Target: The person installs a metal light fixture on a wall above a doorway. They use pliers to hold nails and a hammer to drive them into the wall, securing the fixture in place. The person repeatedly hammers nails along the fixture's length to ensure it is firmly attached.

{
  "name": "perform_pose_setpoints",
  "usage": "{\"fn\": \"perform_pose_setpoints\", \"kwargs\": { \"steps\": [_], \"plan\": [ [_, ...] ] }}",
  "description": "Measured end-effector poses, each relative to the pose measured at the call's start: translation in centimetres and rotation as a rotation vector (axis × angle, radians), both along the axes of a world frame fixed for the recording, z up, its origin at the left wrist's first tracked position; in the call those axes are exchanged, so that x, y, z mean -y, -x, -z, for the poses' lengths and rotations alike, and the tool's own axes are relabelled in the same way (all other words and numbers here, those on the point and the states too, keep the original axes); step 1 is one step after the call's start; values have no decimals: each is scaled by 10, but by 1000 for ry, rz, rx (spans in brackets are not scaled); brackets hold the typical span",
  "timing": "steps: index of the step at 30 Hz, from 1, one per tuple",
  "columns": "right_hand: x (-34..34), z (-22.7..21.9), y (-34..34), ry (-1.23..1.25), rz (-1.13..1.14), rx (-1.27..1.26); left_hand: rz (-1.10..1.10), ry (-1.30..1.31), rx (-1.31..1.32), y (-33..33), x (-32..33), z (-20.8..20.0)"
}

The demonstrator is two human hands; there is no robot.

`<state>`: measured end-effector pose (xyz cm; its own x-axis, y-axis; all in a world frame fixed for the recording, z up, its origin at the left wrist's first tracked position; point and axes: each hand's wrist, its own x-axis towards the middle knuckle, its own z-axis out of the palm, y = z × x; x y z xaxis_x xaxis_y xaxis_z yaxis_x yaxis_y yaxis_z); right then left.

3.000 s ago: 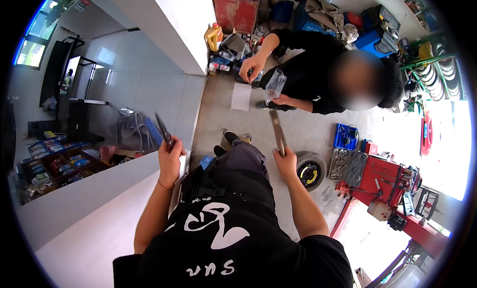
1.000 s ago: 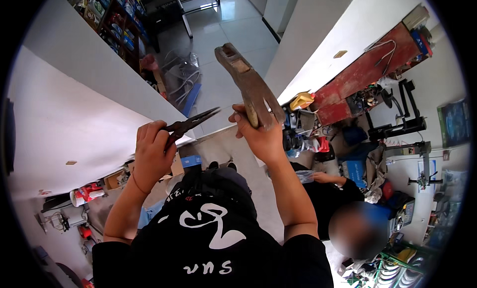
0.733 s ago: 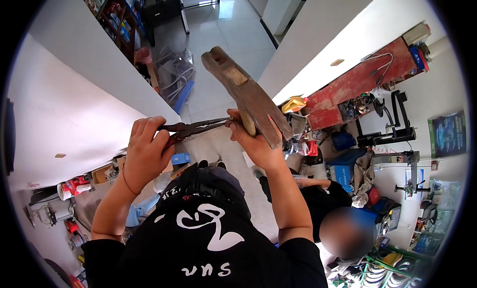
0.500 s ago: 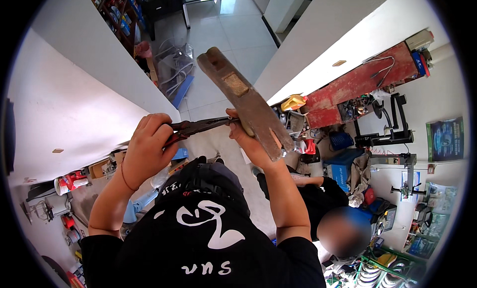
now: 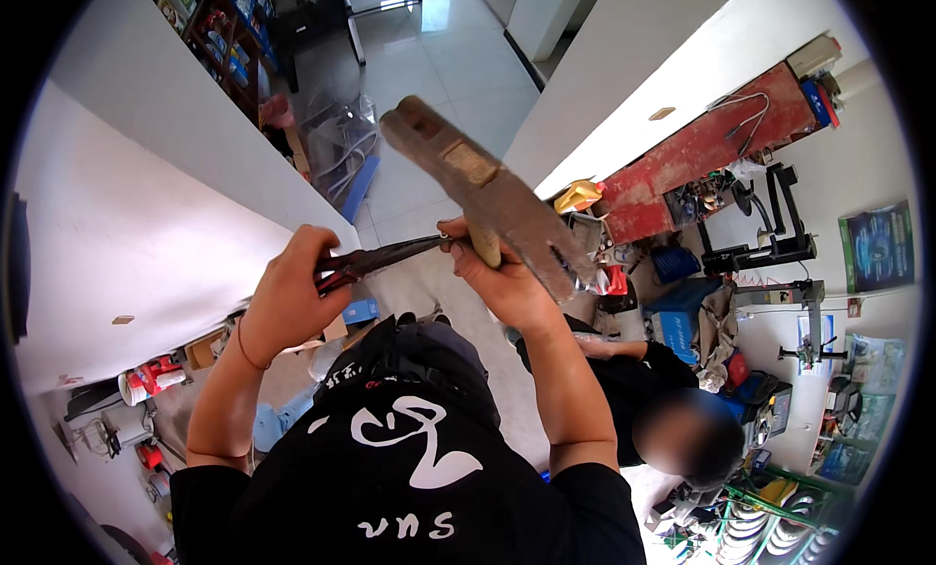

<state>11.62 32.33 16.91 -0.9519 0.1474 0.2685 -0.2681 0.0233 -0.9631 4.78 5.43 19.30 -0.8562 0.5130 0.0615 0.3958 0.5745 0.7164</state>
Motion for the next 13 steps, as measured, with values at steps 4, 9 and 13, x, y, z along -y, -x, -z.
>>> {"fn": "perform_pose_setpoints", "kwargs": {
  "steps": [4, 9, 13],
  "plan": [
    [2, 6, -1, -10, 98, 122, -69, 9, -225, 2, 10, -4],
    [5, 35, -11, -6, 258, 382, -277, -65, -397, 28, 51, -55],
    [8, 66, 31, 48, 263, 379, -353, -73, -710, 62, 97, -126]
  ]
}}
